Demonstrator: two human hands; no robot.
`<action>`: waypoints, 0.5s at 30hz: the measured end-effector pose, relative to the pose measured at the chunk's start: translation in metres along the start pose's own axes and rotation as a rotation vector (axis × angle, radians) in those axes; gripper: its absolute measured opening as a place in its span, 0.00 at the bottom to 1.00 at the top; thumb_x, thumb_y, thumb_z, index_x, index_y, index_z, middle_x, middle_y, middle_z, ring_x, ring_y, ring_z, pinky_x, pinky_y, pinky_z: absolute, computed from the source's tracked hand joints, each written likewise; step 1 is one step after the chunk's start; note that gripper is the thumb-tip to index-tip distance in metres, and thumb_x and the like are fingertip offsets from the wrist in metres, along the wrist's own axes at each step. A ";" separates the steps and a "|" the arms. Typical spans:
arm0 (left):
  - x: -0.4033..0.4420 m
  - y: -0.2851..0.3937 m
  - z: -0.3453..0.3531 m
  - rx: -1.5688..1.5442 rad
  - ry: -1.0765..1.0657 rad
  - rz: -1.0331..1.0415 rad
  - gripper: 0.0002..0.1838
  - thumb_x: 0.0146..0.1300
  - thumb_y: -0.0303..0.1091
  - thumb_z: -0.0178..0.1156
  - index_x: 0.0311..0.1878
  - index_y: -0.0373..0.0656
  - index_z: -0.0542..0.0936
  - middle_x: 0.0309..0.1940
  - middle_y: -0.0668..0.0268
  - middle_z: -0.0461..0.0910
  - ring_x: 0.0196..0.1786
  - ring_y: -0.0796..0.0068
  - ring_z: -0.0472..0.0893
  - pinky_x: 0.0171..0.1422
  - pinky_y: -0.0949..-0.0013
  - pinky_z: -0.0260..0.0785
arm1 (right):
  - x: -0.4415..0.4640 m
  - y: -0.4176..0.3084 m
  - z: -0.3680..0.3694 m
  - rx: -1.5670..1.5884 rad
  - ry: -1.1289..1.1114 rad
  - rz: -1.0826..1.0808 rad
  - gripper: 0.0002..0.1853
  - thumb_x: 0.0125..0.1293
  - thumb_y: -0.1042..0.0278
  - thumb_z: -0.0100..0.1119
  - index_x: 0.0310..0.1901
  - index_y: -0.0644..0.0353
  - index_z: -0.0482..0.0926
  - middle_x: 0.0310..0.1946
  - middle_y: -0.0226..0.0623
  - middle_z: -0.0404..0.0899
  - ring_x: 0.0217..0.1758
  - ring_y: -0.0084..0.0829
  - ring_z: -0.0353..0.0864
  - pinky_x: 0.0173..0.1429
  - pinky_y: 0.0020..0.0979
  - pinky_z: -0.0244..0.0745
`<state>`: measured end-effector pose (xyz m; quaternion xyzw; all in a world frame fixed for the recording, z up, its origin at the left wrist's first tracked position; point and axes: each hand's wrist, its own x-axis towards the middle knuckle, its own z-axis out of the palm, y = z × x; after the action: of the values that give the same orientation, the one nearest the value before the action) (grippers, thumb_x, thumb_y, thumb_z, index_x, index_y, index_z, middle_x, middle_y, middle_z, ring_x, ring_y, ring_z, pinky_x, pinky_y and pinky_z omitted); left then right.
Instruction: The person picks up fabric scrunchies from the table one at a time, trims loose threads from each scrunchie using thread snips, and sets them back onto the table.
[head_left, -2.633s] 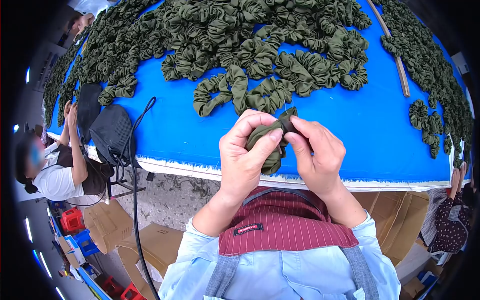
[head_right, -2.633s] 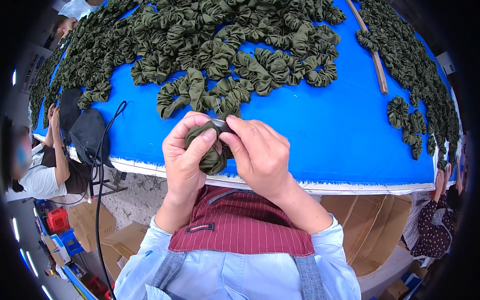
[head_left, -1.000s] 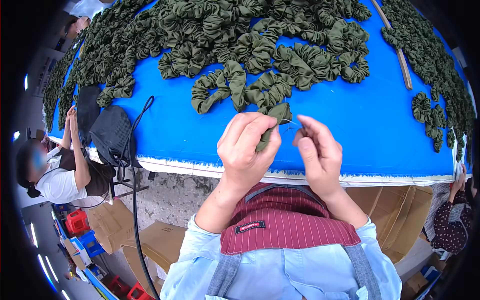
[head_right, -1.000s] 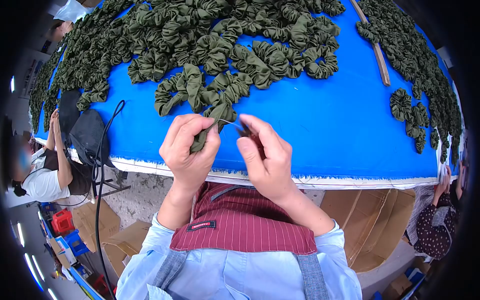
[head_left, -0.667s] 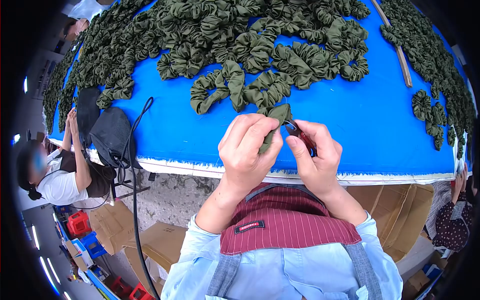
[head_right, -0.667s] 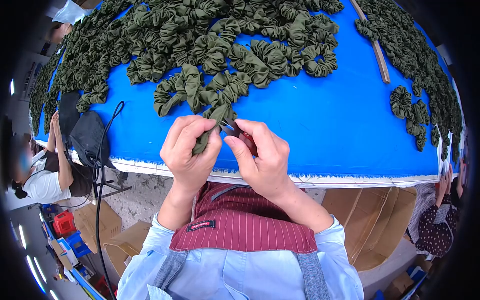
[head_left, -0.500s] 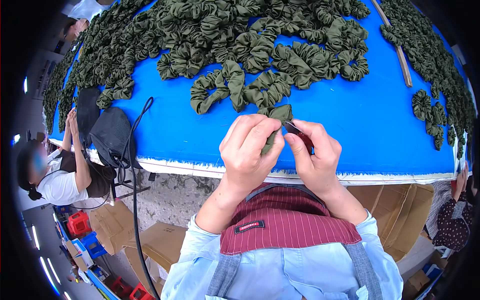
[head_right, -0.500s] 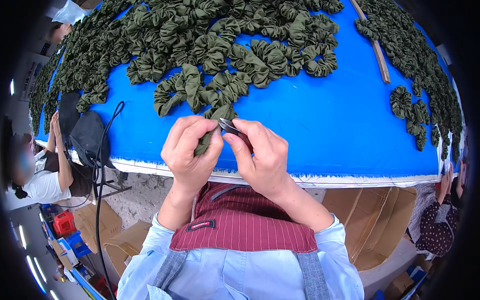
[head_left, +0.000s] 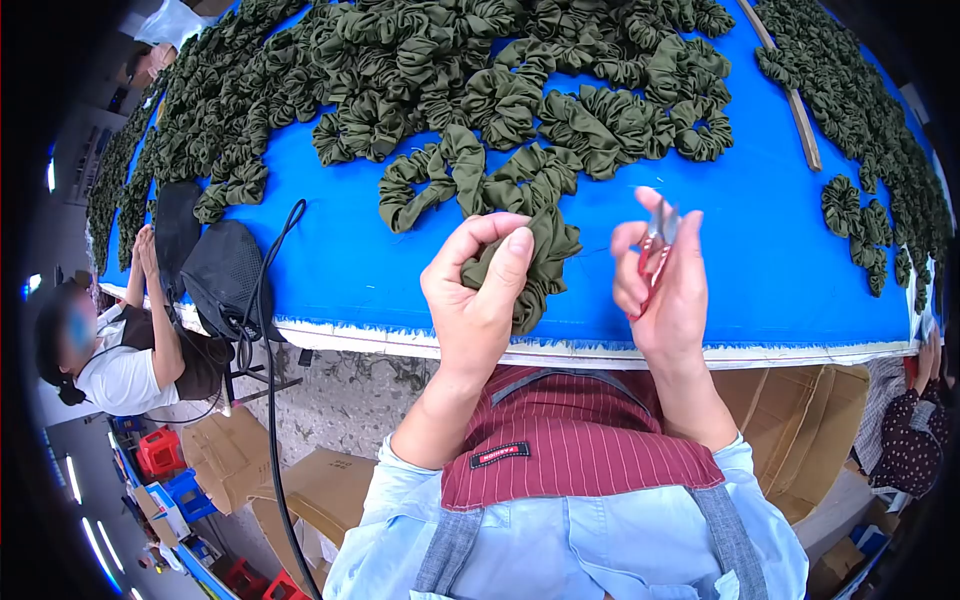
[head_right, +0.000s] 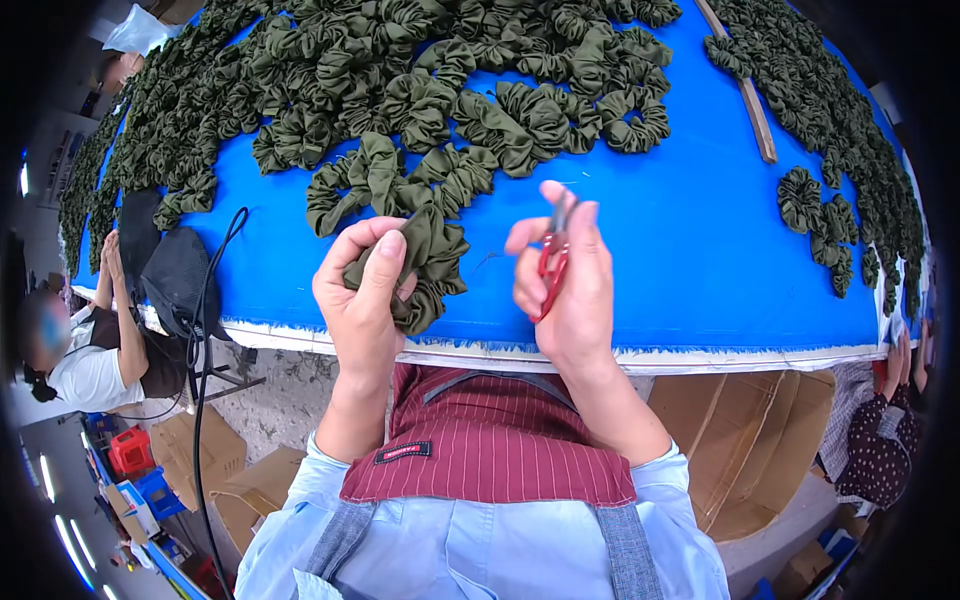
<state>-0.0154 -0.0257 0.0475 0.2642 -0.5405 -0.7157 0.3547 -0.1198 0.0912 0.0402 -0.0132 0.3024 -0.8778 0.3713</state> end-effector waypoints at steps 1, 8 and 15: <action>-0.001 0.000 0.000 0.001 0.000 -0.002 0.06 0.52 0.22 0.62 0.35 0.37 0.79 0.24 0.70 0.76 0.23 0.83 0.69 0.27 0.80 0.63 | -0.001 0.001 -0.001 0.001 0.001 0.001 0.09 0.61 0.73 0.55 0.44 0.60 0.73 0.25 0.29 0.74 0.16 0.11 0.58 0.18 0.14 0.52; -0.002 0.002 -0.001 -0.015 -0.068 -0.123 0.07 0.57 0.25 0.60 0.38 0.35 0.78 0.24 0.70 0.75 0.21 0.86 0.67 0.24 0.83 0.60 | -0.005 0.026 0.003 -0.745 -0.017 -0.271 0.11 0.64 0.70 0.53 0.47 0.62 0.73 0.28 0.33 0.74 0.13 0.12 0.55 0.15 0.15 0.50; -0.006 0.011 -0.005 -0.471 -0.250 -0.444 0.07 0.58 0.26 0.59 0.39 0.34 0.78 0.24 0.67 0.75 0.20 0.87 0.65 0.22 0.86 0.56 | 0.003 0.019 0.003 -0.597 0.042 0.051 0.13 0.62 0.74 0.53 0.49 0.63 0.74 0.29 0.34 0.75 0.18 0.10 0.58 0.19 0.14 0.52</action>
<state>-0.0053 -0.0255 0.0563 0.1964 -0.3293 -0.9073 0.1724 -0.1092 0.0774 0.0321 -0.0959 0.5549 -0.7406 0.3666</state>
